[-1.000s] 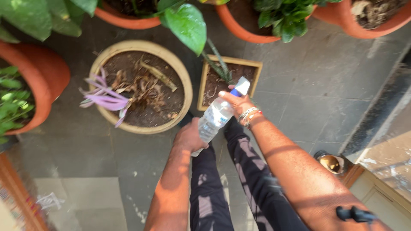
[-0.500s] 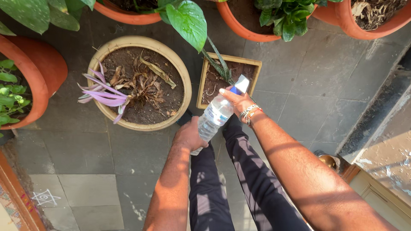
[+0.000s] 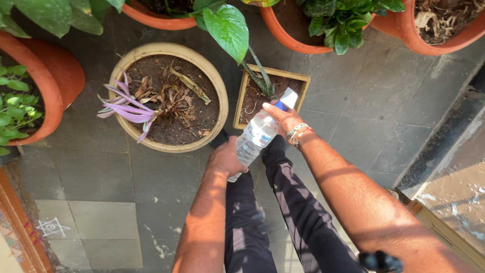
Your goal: The person uses a spray bottle to mist water onto several potted plants on a balcony. They hold and adjust plant stems with one hand while spraying with the other, moving between different pots and plant types.
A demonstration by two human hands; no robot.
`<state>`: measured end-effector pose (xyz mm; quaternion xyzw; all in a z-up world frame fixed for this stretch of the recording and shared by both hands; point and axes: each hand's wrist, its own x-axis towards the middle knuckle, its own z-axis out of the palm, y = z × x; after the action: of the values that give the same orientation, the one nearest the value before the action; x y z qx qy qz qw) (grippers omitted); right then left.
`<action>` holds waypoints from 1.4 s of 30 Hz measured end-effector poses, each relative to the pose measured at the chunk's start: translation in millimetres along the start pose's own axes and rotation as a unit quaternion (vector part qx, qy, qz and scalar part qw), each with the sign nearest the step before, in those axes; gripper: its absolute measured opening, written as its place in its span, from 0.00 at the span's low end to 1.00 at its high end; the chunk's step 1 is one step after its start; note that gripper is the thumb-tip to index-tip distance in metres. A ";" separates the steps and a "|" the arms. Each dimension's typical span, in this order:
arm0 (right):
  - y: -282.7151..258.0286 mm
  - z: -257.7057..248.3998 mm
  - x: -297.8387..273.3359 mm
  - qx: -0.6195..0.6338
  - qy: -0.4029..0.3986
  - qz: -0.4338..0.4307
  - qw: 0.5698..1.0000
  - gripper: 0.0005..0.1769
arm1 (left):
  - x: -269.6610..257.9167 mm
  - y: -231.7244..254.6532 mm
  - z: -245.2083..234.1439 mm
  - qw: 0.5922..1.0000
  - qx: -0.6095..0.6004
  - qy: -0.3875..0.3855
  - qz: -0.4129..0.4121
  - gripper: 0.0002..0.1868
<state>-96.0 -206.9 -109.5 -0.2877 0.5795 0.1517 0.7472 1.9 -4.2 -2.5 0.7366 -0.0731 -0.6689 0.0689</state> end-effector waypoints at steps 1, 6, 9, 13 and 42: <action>-3.3 0.3 -1.7 -0.015 -0.002 0.010 1.000 0.27 | -0.2 0.5 0.0 1.000 0.002 0.005 0.004 0.52; -16.7 2.7 -17.8 -0.028 0.023 0.031 0.999 0.30 | -11.1 4.6 8.3 0.999 -0.028 0.016 0.015 0.50; -25.8 6.9 -18.7 -0.045 -0.015 0.030 0.998 0.29 | -10.1 5.9 11.0 0.999 -0.037 0.027 0.012 0.51; -26.0 3.8 -21.4 -0.081 -0.032 0.026 0.996 0.30 | -7.1 -1.3 28.7 0.997 -0.056 0.040 0.027 0.50; 4.5 2.0 -34.5 -0.038 0.014 0.007 0.999 0.35 | -17.2 -11.8 30.4 1.000 -0.020 -0.006 -0.004 0.50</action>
<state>-106.7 -198.5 -77.4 -0.3141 0.5857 0.1748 0.7265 -29.8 10.6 9.0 0.7312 -0.0570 -0.6750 0.0802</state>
